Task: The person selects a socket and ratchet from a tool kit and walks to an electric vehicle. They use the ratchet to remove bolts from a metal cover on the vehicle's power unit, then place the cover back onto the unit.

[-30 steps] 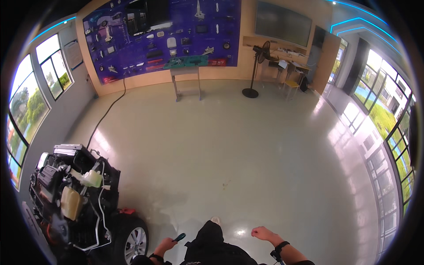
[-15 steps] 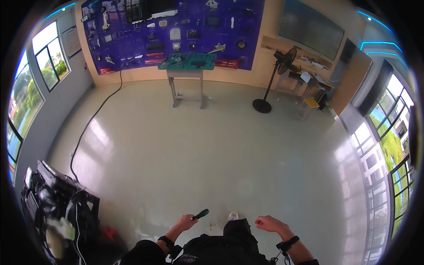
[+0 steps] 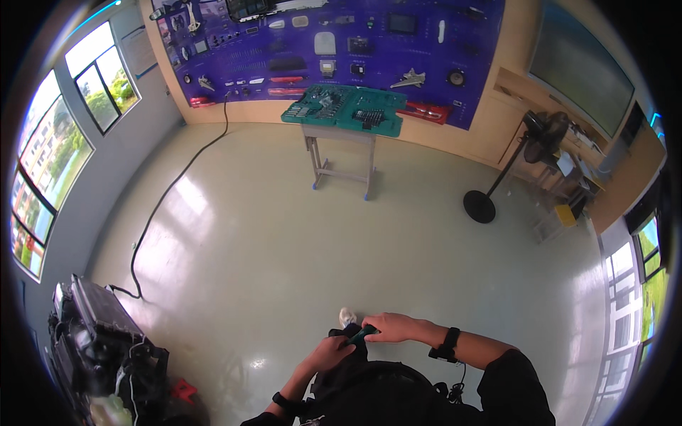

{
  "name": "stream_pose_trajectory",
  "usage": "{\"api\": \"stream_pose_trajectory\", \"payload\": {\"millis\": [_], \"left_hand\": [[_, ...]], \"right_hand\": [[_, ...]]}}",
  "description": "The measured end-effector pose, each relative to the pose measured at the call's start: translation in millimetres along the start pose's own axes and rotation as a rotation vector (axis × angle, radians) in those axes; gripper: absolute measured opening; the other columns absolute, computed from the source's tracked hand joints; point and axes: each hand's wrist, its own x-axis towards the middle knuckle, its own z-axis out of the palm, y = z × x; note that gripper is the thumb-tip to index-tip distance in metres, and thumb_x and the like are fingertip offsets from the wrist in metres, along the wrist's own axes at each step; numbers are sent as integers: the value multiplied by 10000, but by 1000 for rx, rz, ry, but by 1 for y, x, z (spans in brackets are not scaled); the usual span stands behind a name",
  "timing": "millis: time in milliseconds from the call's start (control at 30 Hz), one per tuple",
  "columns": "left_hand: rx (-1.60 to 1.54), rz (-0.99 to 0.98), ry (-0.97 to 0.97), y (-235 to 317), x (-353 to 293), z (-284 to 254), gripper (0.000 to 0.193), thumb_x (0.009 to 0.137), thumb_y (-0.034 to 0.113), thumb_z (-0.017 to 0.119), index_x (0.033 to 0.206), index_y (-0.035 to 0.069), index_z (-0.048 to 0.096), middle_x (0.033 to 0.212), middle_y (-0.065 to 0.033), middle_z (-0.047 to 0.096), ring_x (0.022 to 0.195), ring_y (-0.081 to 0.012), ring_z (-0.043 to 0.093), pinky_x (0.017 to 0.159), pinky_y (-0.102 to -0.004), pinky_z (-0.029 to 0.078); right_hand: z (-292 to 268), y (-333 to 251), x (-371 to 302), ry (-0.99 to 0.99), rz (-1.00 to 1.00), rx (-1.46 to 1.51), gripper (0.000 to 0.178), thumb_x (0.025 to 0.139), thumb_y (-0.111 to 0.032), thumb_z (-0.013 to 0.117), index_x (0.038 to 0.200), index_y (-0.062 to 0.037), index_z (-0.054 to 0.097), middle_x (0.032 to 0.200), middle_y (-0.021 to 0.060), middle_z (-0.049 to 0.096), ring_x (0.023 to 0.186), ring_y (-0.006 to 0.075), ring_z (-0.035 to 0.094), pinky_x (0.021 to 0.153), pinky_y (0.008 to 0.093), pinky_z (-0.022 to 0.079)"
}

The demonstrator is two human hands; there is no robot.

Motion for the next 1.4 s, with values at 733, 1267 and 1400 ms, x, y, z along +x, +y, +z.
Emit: {"api": "stream_pose_trajectory", "payload": {"millis": [733,1267,1400], "left_hand": [[-104,207,3,32,630,-446,420,799,243,730,1151,30,650,903,-194,699,875,-371,682,774,-441,518],[199,-49,186,-58,873,-750,349,763,309,781,938,22,687,861,-176,706,829,-381,676,733,-443,527],[73,-70,105,-99,914,-786,413,803,333,762,1024,-5,675,804,-163,694,780,-307,688,719,-410,517]], "right_hand": [[-558,208,425,198,-56,189,406,905,-343,675,1139,-26,581,1017,206,677,950,375,656,827,437,515],[-747,294,611,363,382,393,254,921,-146,659,1115,14,615,946,116,689,901,197,676,824,323,529],[-749,301,663,356,449,393,207,915,-138,651,1063,2,615,878,114,692,829,239,687,748,345,538]]}}
